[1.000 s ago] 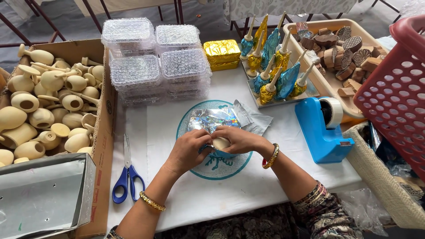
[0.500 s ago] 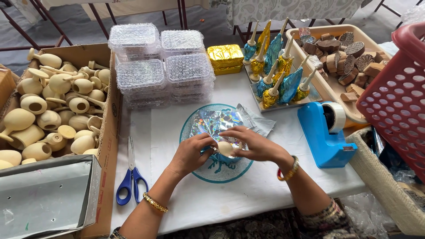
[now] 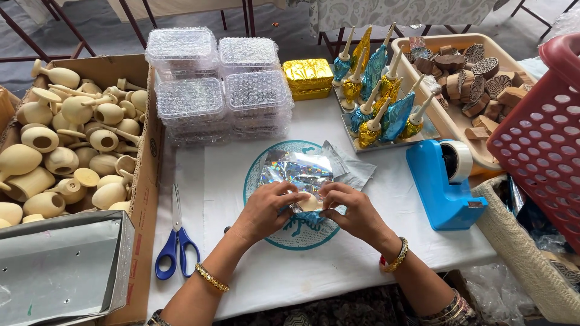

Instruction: The person wipes a wooden decorative object with a cloth, then wraps it in shiny blue foil paper. They fold the foil around the object and secure it with tape from a dispenser.

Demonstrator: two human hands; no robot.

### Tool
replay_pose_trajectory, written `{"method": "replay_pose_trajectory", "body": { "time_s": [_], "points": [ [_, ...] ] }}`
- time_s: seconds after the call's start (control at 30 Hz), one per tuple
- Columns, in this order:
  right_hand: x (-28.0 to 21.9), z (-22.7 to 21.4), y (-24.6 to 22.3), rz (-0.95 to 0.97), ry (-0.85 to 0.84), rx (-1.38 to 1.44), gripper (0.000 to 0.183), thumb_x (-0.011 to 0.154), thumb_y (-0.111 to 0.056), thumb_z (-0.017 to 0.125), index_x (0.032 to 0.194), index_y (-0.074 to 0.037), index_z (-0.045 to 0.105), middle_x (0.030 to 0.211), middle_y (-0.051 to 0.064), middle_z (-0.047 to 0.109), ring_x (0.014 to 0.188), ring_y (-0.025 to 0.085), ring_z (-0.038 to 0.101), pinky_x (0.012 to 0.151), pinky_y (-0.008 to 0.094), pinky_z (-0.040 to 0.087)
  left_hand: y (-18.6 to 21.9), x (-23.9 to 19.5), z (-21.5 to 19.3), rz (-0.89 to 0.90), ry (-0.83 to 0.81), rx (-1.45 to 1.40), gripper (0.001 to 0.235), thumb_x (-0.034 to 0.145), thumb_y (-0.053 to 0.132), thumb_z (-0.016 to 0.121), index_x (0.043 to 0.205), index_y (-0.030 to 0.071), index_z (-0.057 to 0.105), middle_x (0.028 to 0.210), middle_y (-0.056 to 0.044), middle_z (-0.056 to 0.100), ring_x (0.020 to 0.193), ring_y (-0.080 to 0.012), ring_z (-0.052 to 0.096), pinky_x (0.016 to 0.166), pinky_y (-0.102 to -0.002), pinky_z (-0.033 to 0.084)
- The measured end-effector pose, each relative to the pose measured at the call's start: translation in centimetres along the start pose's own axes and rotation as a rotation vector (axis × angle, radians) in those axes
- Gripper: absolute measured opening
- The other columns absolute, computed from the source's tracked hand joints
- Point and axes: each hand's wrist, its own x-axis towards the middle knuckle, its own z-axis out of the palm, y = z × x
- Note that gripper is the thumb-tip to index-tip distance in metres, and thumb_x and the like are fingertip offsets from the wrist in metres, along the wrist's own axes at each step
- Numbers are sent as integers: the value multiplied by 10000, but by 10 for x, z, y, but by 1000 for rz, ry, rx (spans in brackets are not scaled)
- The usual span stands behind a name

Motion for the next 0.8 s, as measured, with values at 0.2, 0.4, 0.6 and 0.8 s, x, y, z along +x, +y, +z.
{"method": "replay_pose_trajectory", "body": {
  "time_s": [0.2,0.4,0.6,0.8],
  "points": [
    [1,3,9,-13,20,220,158,799,-25,785,857,-40,639,1072,46,747,999,166,765,844,280,619,-4,-2,1,-104,-31,-23,318,781,79,782,1087,163,755,1053,-1,734,930,-242,670,854,-387,530],
    [-2,5,21,-19,40,289,118,843,-30,772,857,-32,655,926,82,742,981,183,777,858,310,632,-9,-2,1,-32,26,-108,163,855,97,754,1014,129,745,1062,4,769,977,-208,691,901,-378,529],
    [0,6,26,-10,75,244,85,840,-57,758,846,-31,678,893,75,775,910,184,788,887,322,665,-7,-1,2,-99,-18,-120,138,874,138,748,1012,143,758,998,-5,765,952,-212,691,902,-375,535],
    [-1,8,28,29,42,235,78,853,-60,747,862,-29,675,886,66,781,878,164,792,845,314,680,-6,-2,7,-63,27,-129,93,878,126,748,969,128,735,968,-23,774,957,-225,697,910,-400,518]
  ]
}}
